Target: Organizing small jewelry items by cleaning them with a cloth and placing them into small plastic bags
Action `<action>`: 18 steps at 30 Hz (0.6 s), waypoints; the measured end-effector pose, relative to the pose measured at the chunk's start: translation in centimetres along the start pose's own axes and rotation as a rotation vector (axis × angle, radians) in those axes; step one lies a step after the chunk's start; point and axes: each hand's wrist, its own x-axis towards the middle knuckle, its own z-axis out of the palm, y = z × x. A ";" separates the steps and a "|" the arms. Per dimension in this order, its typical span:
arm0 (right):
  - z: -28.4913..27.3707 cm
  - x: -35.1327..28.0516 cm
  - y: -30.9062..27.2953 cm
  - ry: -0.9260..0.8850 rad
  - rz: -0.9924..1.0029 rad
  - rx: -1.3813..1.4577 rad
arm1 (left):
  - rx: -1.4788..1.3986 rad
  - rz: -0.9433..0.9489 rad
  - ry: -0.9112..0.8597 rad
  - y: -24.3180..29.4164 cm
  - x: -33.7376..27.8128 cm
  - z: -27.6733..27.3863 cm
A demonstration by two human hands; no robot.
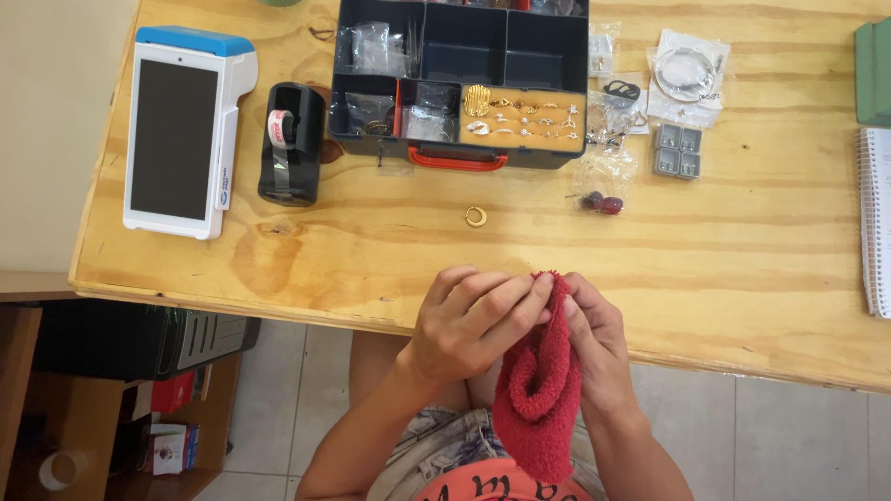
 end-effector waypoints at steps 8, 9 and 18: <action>-0.4 0.2 0.1 -0.031 -0.011 -0.061 | -0.061 0.020 -0.064 -0.3 0.6 -0.4; -0.4 0.2 0.0 -0.030 -0.017 -0.071 | -0.055 0.014 -0.075 -0.3 0.5 -0.4; -1.9 1.5 1.6 -0.056 -0.162 -0.164 | -0.109 -0.081 0.191 0.4 1.0 1.4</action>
